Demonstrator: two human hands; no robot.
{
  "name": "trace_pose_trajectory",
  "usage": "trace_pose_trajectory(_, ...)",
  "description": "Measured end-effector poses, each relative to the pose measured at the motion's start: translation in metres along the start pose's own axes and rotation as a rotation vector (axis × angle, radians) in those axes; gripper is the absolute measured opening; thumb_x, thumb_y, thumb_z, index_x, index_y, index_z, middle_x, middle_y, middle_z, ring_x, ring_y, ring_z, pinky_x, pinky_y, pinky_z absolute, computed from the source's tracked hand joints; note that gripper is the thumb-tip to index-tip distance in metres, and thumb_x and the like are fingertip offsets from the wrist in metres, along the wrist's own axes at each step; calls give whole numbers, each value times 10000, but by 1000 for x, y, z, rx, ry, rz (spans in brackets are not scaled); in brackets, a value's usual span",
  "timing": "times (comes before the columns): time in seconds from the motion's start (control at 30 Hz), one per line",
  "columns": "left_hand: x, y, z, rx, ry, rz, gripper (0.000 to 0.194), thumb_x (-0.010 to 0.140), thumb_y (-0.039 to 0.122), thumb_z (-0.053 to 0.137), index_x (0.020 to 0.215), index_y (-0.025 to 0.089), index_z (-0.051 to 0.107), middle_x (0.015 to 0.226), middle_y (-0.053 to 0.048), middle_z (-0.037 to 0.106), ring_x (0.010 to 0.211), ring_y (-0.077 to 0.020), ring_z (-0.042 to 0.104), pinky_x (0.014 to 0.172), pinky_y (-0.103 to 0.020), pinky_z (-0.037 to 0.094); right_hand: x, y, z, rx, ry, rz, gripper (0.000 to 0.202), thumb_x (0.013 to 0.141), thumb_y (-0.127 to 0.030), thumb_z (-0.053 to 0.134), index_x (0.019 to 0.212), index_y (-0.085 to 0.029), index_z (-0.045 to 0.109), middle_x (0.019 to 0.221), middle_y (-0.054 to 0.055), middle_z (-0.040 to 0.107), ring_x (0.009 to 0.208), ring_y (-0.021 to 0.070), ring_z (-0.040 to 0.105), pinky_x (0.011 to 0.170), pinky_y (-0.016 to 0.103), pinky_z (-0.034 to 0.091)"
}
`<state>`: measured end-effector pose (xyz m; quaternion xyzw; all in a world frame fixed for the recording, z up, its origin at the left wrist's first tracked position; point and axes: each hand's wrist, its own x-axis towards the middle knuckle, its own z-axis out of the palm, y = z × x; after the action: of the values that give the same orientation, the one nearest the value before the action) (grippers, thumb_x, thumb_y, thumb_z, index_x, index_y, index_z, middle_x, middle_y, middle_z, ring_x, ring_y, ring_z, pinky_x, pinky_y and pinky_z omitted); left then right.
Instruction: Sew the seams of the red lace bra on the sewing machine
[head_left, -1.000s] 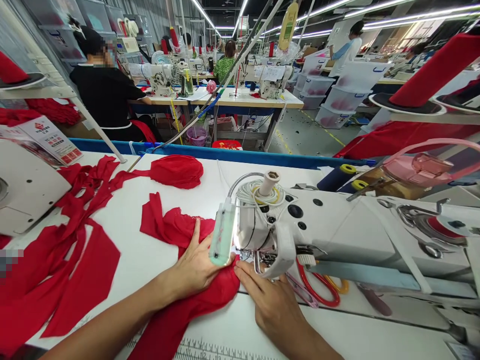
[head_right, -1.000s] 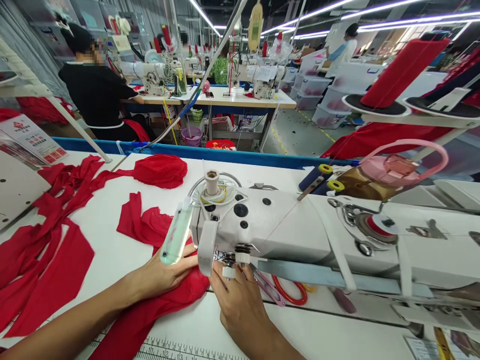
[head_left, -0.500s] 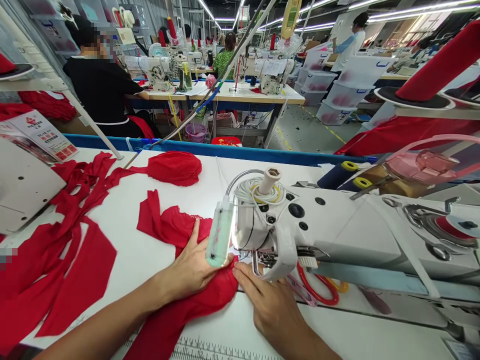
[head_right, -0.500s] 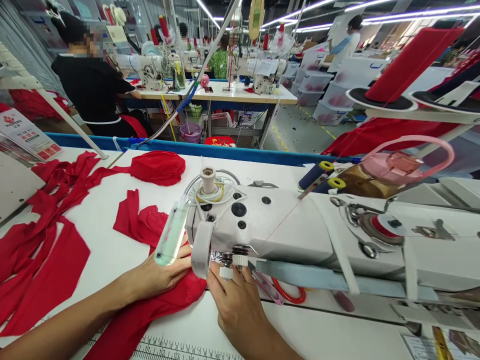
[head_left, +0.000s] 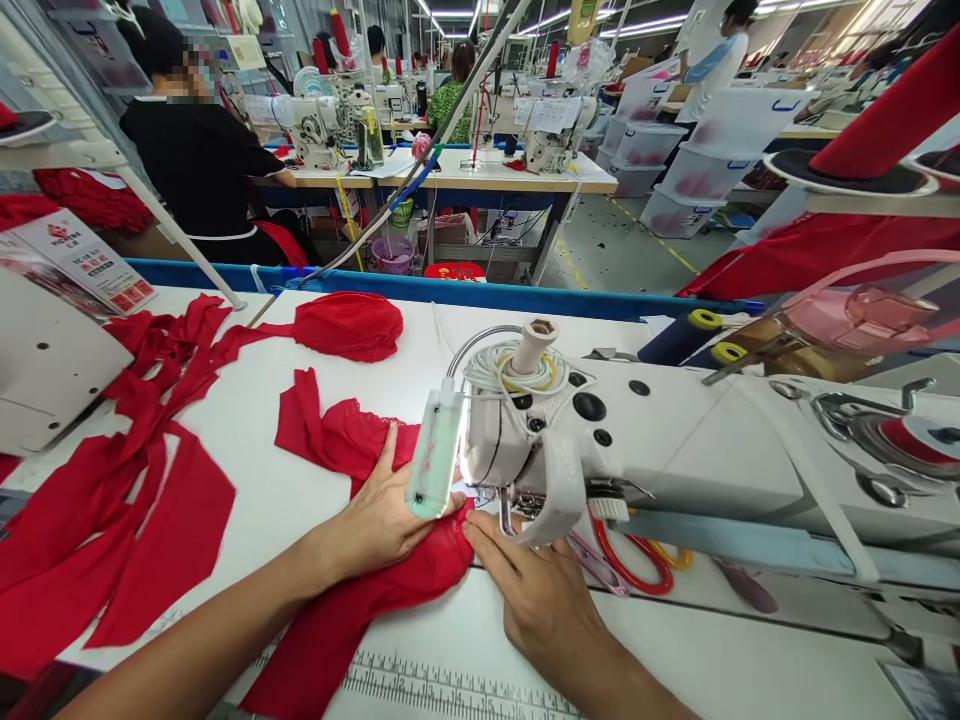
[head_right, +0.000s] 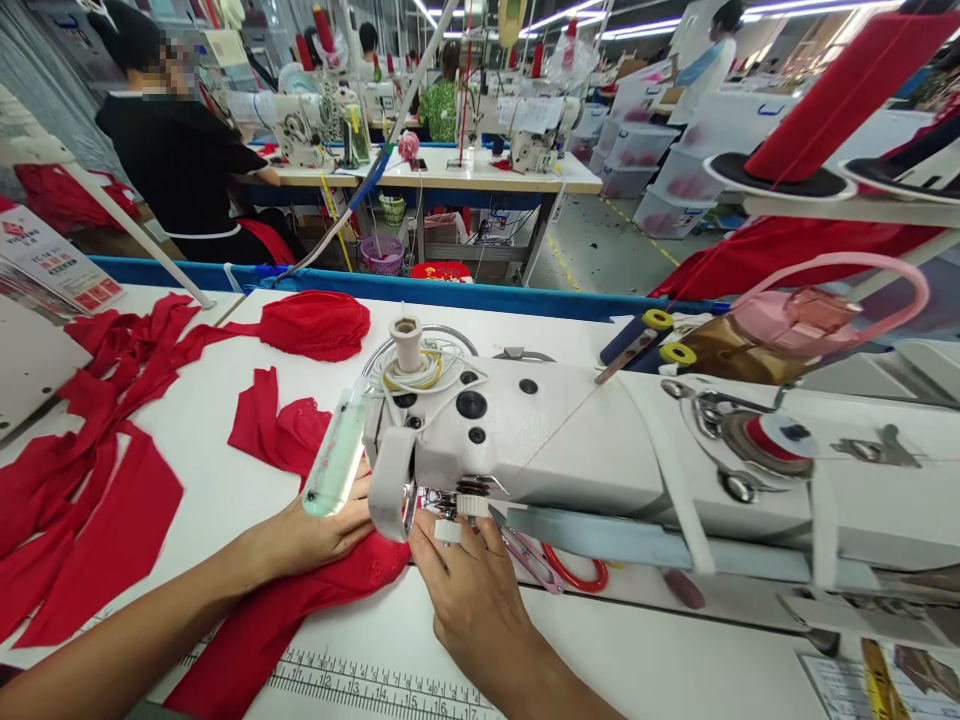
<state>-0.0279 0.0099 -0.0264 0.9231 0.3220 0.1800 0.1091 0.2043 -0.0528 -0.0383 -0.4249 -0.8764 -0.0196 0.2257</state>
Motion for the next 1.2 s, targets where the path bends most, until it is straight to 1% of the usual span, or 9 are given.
trace_pose_trajectory(0.13, 2, -3, 0, -14, -3, -12, 335, 1033, 204, 369, 939, 217, 690, 955, -45, 670, 930, -199, 571, 922, -421, 504, 1, 0, -1, 17, -26, -4, 681, 667, 52, 392, 1294, -116, 598, 1263, 86, 678, 967, 243, 609, 904, 409, 332)
trace_pose_trajectory(0.33, 3, -7, -1, -12, -17, -11, 323, 1026, 212, 375, 1132, 260, 676, 1028, -32, 705, 1045, -215, 596, 1096, -534, 390, 3, -1, -5, -12, -37, -22, 688, 653, 31, 418, 1303, -107, 597, 1326, 76, 644, 959, 249, 593, 984, 433, 302)
trace_pose_trajectory(0.57, 5, -10, 0, 21, 15, 0, 305, 1013, 192, 409, 900, 202, 692, 941, -37, 684, 969, -201, 594, 935, -407, 506, 2, 2, -2, -44, -109, 9, 731, 659, 44, 413, 1352, -128, 567, 1351, 80, 627, 1000, 260, 592, 980, 449, 306)
trace_pose_trajectory(0.73, 9, -12, -6, 27, 4, -2, 263, 992, 148, 429, 951, 201, 684, 948, -37, 679, 937, -191, 586, 974, -428, 477, 2, 3, 1, -28, -115, 30, 761, 651, 57, 425, 1375, -141, 551, 1357, 79, 622, 949, 241, 589, 1010, 453, 295)
trace_pose_trajectory(0.83, 10, 4, -15, 53, 11, -37, 276, 958, 103, 441, 1066, 231, 661, 1041, -42, 671, 994, -204, 581, 1013, -479, 450, 0, 2, 1, -35, -97, 20, 746, 663, 61, 433, 1371, -140, 558, 1336, 99, 624, 988, 253, 573, 1014, 457, 292)
trace_pose_trajectory(0.93, 5, 38, -14, 124, 73, -85, 298, 903, 99, 468, 1136, 198, 626, 1085, -95, 647, 1018, -246, 577, 919, -467, 506, -1, 2, -1, -38, -48, 45, 715, 691, 67, 426, 1353, -155, 580, 1178, 121, 661, 1019, 267, 549, 996, 461, 320)
trace_pose_trajectory(1.03, -3, 69, 3, 209, 221, -108, 344, 856, 133, 508, 1190, 111, 585, 1040, -142, 632, 963, -273, 586, 820, -435, 543, -2, 4, -5, 8, 69, 108, 588, 756, 62, 406, 1247, -160, 642, 1053, 116, 634, 980, 259, 527, 893, 415, 387)
trace_pose_trajectory(1.1, -7, 80, 18, 318, 295, -117, 407, 868, 74, 454, 1267, 61, 530, 990, -144, 632, 880, -246, 600, 745, -382, 548, -2, 6, -7, 47, 133, 161, 498, 797, 53, 394, 1146, -166, 673, 1017, 99, 606, 924, 239, 515, 823, 383, 403)
trace_pose_trajectory(1.2, -6, 78, 30, 487, 255, -124, 455, 903, -16, 337, 1327, 70, 478, 891, -95, 620, 711, -183, 577, 607, -292, 501, -1, 6, -8, 102, 147, 200, 447, 815, 51, 380, 1066, -176, 673, 975, 74, 583, 874, 215, 502, 791, 363, 400)
